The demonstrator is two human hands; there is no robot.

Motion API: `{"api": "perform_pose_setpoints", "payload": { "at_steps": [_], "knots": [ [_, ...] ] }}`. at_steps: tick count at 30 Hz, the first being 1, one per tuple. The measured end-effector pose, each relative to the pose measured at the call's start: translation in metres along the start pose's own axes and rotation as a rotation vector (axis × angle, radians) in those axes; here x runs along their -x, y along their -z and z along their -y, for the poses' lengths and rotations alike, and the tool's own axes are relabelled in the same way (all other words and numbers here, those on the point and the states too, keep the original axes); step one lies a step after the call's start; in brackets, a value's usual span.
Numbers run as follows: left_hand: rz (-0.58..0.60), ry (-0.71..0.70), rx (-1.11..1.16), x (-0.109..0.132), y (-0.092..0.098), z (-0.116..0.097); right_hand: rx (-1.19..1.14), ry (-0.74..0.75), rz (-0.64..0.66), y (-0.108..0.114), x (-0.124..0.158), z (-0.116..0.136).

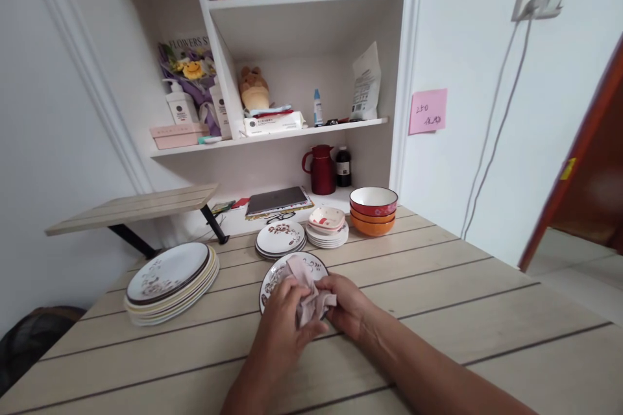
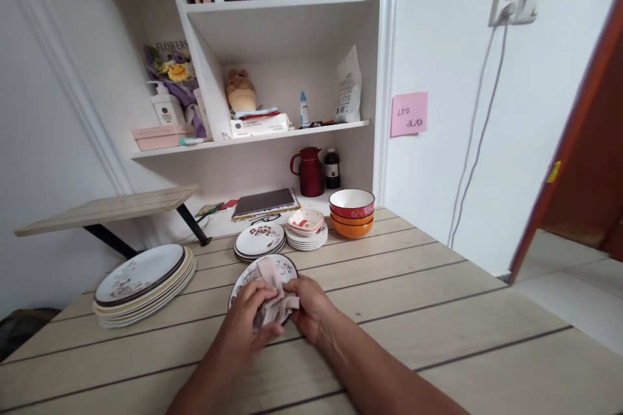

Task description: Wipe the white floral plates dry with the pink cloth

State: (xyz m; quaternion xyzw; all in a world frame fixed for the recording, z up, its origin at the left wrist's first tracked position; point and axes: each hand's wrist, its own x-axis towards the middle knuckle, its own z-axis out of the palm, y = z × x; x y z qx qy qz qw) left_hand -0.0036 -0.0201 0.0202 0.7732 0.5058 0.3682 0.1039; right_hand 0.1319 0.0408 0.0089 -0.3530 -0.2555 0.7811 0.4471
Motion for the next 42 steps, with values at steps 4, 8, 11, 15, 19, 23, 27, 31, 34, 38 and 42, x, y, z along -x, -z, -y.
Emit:
{"api": "perform_pose_setpoints", "payload": {
  "at_steps": [4,8,11,15,19,23,27,31,34,38,42],
  "knots": [
    [-0.051,0.083,-0.096,0.000,-0.010,-0.007,-0.030,-0.101,0.063,-0.001,0.002,0.002],
    [-0.155,0.171,-0.081,-0.002,-0.016,-0.008,-0.081,-0.114,0.091,-0.003,0.003,0.004],
    [-0.196,0.281,0.072,-0.004,-0.015,-0.002,-0.089,-0.095,0.067,-0.004,0.002,0.004],
    [-0.256,0.447,0.312,-0.004,-0.012,0.013,-0.093,-0.072,0.057,-0.005,0.002,0.004],
    [-0.401,0.515,0.446,-0.004,-0.015,0.024,-0.077,-0.068,0.080,-0.004,0.004,0.003],
    [-0.530,0.527,0.341,-0.004,-0.018,0.025,-0.073,-0.071,0.109,-0.002,0.001,0.001],
    [-0.477,0.464,0.131,-0.003,-0.016,0.022,-0.046,-0.059,0.141,0.003,-0.001,0.000],
    [-0.362,0.499,0.107,-0.002,-0.014,0.021,0.040,0.017,0.346,0.005,0.007,0.003],
    [-0.306,0.534,0.125,-0.002,-0.016,0.021,0.112,0.068,0.422,0.001,0.014,0.005],
    [-0.343,0.544,0.163,-0.004,-0.020,0.023,0.162,0.137,0.335,-0.003,0.013,0.000],
    [-0.376,0.580,0.434,-0.006,-0.012,0.026,0.153,0.179,0.244,-0.006,0.011,-0.004]
  ]
}}
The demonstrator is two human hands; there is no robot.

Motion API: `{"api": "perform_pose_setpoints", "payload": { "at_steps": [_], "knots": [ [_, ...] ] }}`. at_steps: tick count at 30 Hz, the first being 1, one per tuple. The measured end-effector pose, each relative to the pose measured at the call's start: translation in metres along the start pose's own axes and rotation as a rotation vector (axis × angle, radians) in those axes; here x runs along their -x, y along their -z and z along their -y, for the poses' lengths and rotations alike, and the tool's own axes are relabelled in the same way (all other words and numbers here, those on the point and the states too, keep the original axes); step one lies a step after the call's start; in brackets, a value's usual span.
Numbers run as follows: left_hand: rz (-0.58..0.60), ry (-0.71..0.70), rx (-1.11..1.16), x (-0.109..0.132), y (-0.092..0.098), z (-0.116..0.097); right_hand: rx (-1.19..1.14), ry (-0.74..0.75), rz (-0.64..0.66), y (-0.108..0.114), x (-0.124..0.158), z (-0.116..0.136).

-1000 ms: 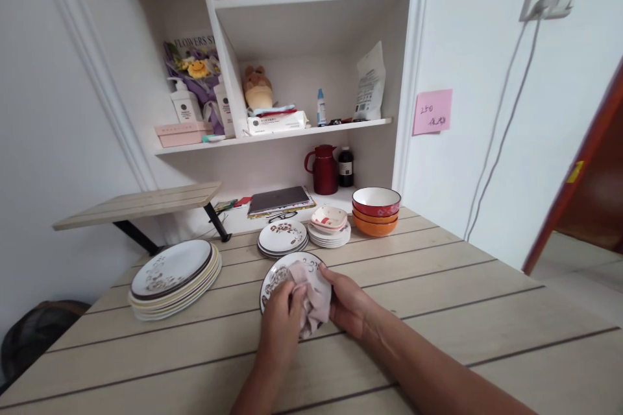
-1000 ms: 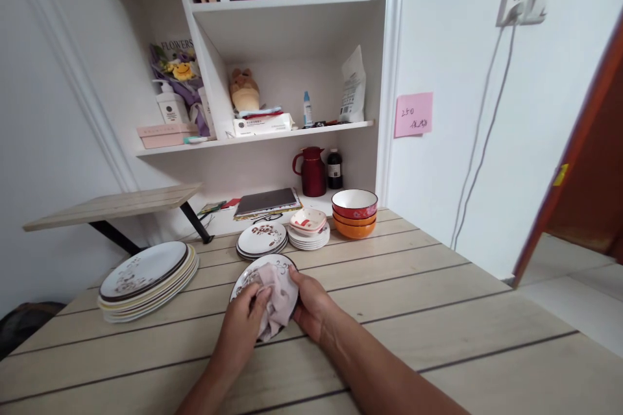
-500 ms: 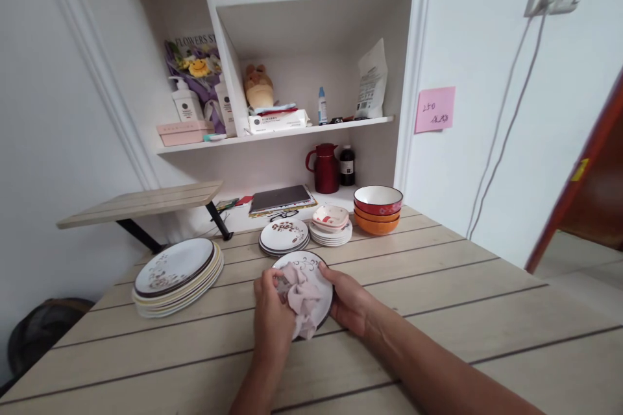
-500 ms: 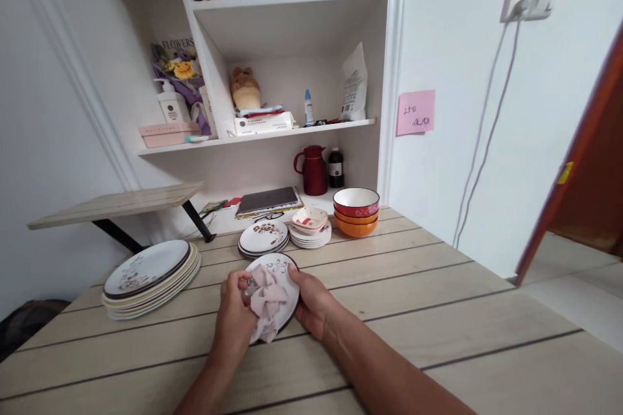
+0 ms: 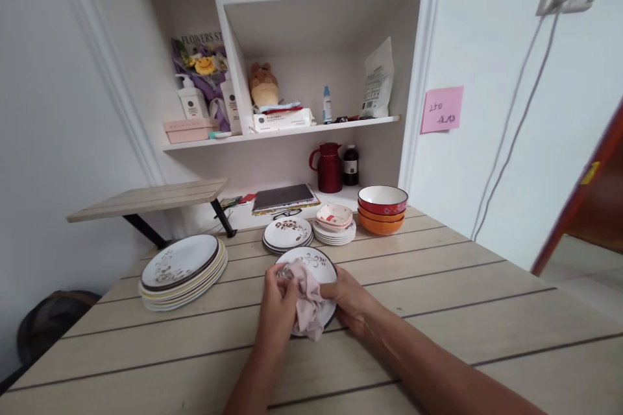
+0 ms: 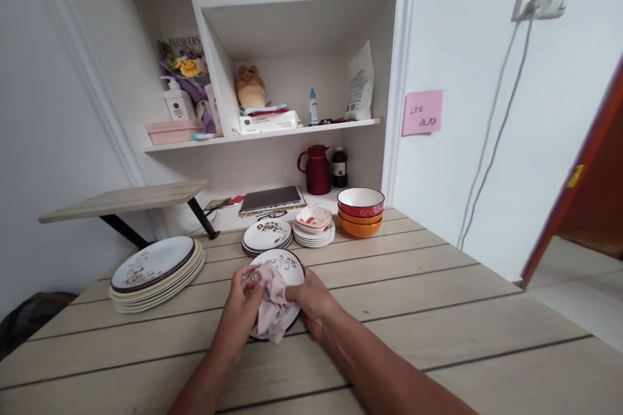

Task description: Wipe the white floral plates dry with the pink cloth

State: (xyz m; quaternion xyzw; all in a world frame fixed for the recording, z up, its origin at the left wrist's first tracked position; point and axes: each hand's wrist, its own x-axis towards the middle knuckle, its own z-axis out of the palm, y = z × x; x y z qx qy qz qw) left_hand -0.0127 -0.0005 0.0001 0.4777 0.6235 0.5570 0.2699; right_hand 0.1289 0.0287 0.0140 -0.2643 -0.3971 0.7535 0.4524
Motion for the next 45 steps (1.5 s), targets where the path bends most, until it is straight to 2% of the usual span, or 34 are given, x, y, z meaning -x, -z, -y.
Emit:
{"api": "perform_pose_setpoints", "payload": {
  "at_steps": [3,5,8,10,13,18,21,24,27,29,34,36,39,41,42,45],
  "knots": [
    [0.081,0.131,0.161,-0.001,0.010,-0.006,0.021,-0.002,-0.019,-0.003,0.001,0.002],
    [0.163,0.153,0.201,0.002,0.014,-0.010,0.034,-0.004,-0.012,-0.003,0.002,0.003],
    [0.254,0.042,0.179,0.006,0.011,-0.012,0.043,0.000,0.001,-0.001,0.002,0.003],
    [0.266,-0.035,0.113,0.008,0.007,-0.013,0.049,-0.010,0.022,0.002,0.001,0.003],
    [0.217,-0.106,0.030,0.010,0.001,-0.017,0.050,-0.034,0.059,0.005,0.000,0.002],
    [-0.031,-0.376,-0.140,0.012,0.000,-0.025,0.041,-0.068,0.034,0.006,-0.001,0.001],
    [-0.038,-0.426,-0.249,0.010,0.001,-0.023,-0.004,-0.098,-0.058,0.006,-0.003,0.000],
    [0.028,-0.415,-0.319,0.006,0.001,-0.016,-0.083,-0.121,-0.102,0.007,-0.003,0.000],
    [0.191,-0.480,-0.371,0.008,0.000,-0.014,-0.053,-0.083,-0.007,0.007,-0.001,0.002],
    [0.300,-0.517,-0.421,0.014,0.000,-0.017,-0.011,-0.044,0.002,0.006,0.001,0.003],
    [0.455,-0.450,-0.377,0.023,0.008,-0.033,0.004,0.035,-0.186,-0.001,-0.001,0.001],
    [0.405,-0.459,-0.307,0.019,0.014,-0.037,0.004,0.050,-0.227,-0.003,-0.003,0.000],
    [0.110,-0.478,-0.236,0.012,0.017,-0.036,-0.002,0.049,-0.244,-0.004,-0.005,-0.001],
    [0.006,-0.492,-0.227,0.011,0.014,-0.032,-0.008,0.042,-0.234,-0.004,-0.005,-0.001],
    [0.024,-0.504,-0.242,0.012,0.011,-0.030,-0.006,0.042,-0.232,-0.003,-0.005,0.000],
    [0.206,-0.545,-0.363,0.016,0.001,-0.024,0.005,0.052,-0.236,-0.001,-0.003,0.000]
  ]
}}
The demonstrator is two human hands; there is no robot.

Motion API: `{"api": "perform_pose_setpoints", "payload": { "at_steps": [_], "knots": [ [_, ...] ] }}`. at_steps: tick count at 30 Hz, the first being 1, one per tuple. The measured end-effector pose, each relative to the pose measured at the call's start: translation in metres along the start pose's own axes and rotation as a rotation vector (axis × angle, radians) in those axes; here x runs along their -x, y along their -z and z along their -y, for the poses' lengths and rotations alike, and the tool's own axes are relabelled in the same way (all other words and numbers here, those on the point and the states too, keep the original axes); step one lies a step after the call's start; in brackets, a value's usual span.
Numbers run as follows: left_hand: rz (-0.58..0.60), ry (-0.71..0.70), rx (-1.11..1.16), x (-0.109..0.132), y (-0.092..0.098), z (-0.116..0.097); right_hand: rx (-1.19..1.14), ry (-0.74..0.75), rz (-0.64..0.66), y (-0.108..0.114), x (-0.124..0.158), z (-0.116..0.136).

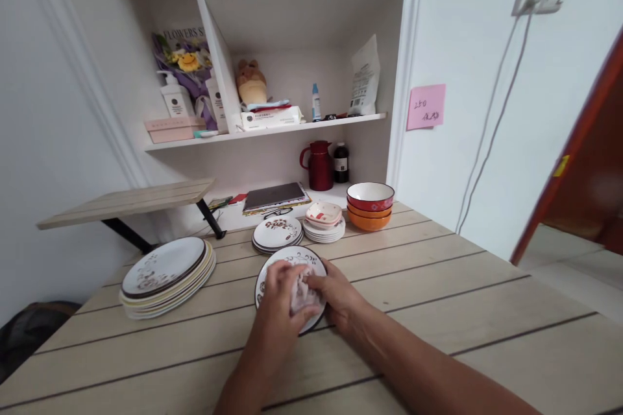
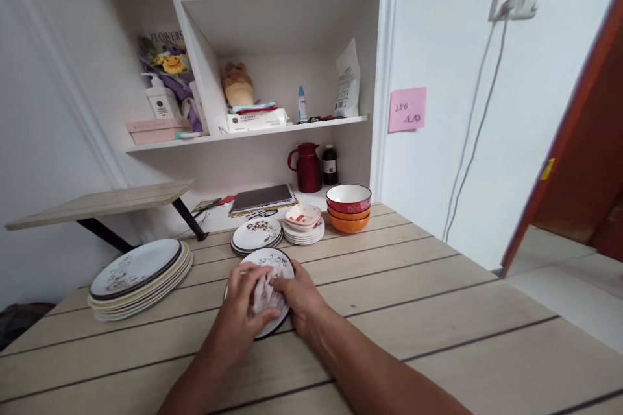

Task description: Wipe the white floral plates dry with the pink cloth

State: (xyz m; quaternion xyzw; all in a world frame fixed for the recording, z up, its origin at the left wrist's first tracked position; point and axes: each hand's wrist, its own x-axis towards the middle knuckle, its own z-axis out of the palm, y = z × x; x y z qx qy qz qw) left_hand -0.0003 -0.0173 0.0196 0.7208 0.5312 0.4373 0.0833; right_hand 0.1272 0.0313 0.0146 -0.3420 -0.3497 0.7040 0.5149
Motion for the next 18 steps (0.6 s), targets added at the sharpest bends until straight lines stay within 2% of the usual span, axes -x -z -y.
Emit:
{"api": "perform_pose_setpoints", "payload": {
  "at_steps": [2,6,9,11,15,18],
  "knots": [
    [0.062,-0.008,-0.042,0.001,-0.005,0.000,-0.029,-0.007,0.031,0.002,0.001,0.000],
    [-0.003,0.038,-0.030,-0.003,-0.004,0.009,-0.158,-0.057,0.141,0.006,0.000,-0.001],
    [-0.013,0.046,-0.031,-0.004,-0.001,0.014,-0.206,-0.073,0.158,0.008,-0.003,-0.001],
    [0.018,0.003,-0.062,-0.003,-0.001,0.013,-0.225,-0.066,0.158,0.009,-0.004,-0.001],
    [0.110,-0.183,-0.173,-0.001,-0.007,0.005,-0.257,-0.067,0.240,0.010,-0.005,0.001],
    [0.084,-0.254,-0.321,-0.003,-0.011,0.005,-0.251,-0.102,0.271,0.009,-0.003,0.002]
  ]
}}
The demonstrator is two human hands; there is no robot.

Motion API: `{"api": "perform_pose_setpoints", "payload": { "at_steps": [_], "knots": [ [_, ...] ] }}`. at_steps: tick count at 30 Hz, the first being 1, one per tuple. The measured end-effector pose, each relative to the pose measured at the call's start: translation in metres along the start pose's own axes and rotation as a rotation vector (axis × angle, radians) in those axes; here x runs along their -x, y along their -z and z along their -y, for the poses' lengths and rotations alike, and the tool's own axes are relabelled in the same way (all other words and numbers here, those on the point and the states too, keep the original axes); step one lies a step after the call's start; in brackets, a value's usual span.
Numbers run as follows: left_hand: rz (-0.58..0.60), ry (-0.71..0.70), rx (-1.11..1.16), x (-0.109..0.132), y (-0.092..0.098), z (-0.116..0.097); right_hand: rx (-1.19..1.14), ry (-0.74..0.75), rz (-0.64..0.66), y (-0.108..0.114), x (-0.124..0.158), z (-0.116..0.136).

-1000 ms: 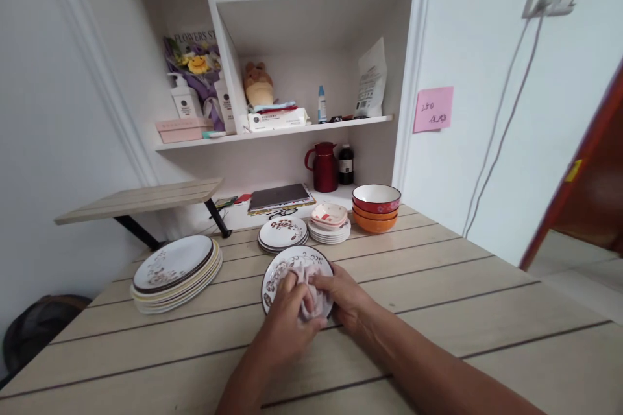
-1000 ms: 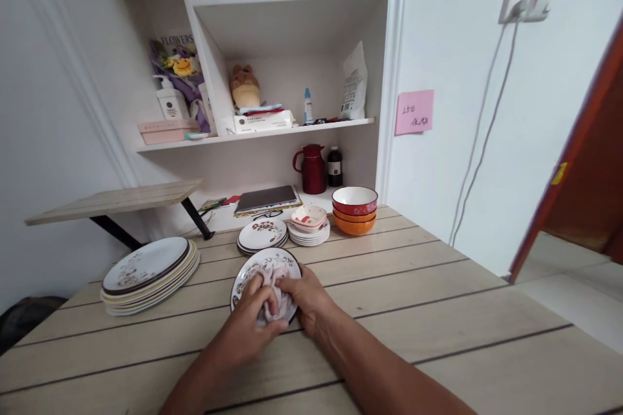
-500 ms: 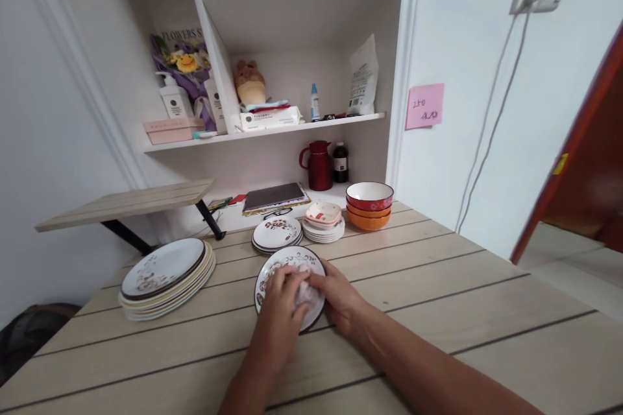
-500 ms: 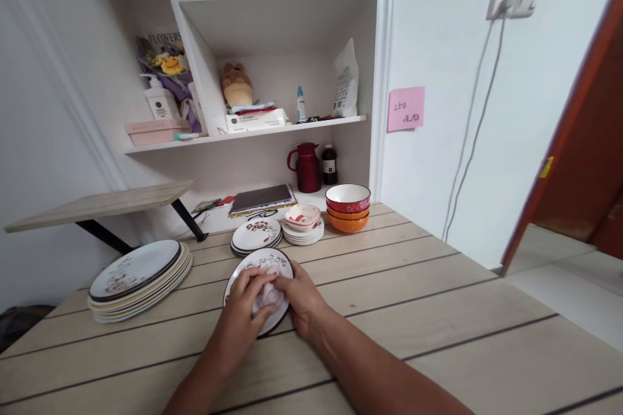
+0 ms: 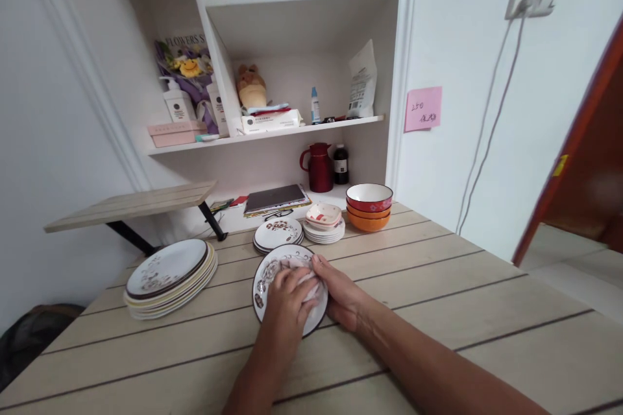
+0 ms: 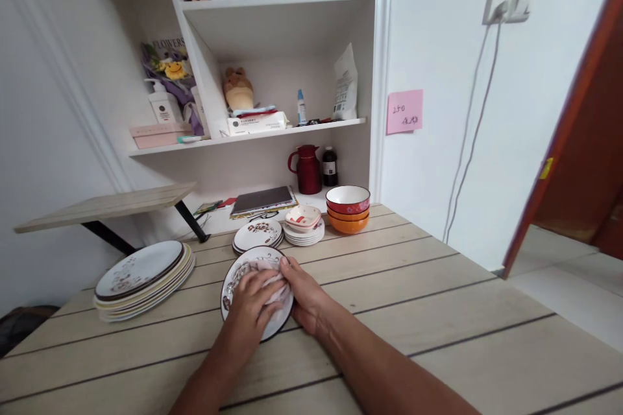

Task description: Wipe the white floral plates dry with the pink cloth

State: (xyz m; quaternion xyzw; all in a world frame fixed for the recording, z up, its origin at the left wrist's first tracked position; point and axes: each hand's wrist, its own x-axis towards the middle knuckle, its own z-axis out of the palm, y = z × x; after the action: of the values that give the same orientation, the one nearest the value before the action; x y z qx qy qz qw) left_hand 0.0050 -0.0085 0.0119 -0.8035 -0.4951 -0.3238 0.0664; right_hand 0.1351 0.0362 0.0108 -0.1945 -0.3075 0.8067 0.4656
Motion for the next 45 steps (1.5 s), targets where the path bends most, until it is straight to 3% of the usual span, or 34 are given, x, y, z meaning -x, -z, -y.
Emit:
{"api": "perform_pose_setpoints", "payload": {
  "at_steps": [7,12,15,18,23,30,37,45],
  "knots": [
    [-0.206,0.195,-0.367,0.002,0.016,0.019,0.167,-0.033,-0.051,-0.006,0.009,-0.005],
    [-0.077,0.206,-0.307,0.006,0.024,0.005,0.057,0.033,-0.145,0.000,0.001,-0.007],
    [-0.008,0.201,-0.152,0.005,0.016,-0.012,-0.077,0.023,-0.173,0.006,-0.005,-0.007],
    [0.063,0.142,0.037,0.005,0.005,-0.021,-0.088,0.027,-0.123,0.009,-0.006,-0.006],
    [0.003,0.123,0.195,0.006,-0.002,-0.003,0.058,0.027,-0.058,0.002,-0.001,-0.006],
    [-0.108,0.259,0.231,0.007,-0.001,0.025,0.211,-0.020,-0.017,-0.004,0.005,-0.005],
    [-0.035,0.372,0.030,0.016,-0.001,0.025,0.004,0.012,-0.159,0.000,-0.001,-0.006],
    [0.009,0.311,0.007,0.017,-0.003,0.020,-0.062,0.019,-0.160,0.006,-0.008,-0.007]
  ]
}}
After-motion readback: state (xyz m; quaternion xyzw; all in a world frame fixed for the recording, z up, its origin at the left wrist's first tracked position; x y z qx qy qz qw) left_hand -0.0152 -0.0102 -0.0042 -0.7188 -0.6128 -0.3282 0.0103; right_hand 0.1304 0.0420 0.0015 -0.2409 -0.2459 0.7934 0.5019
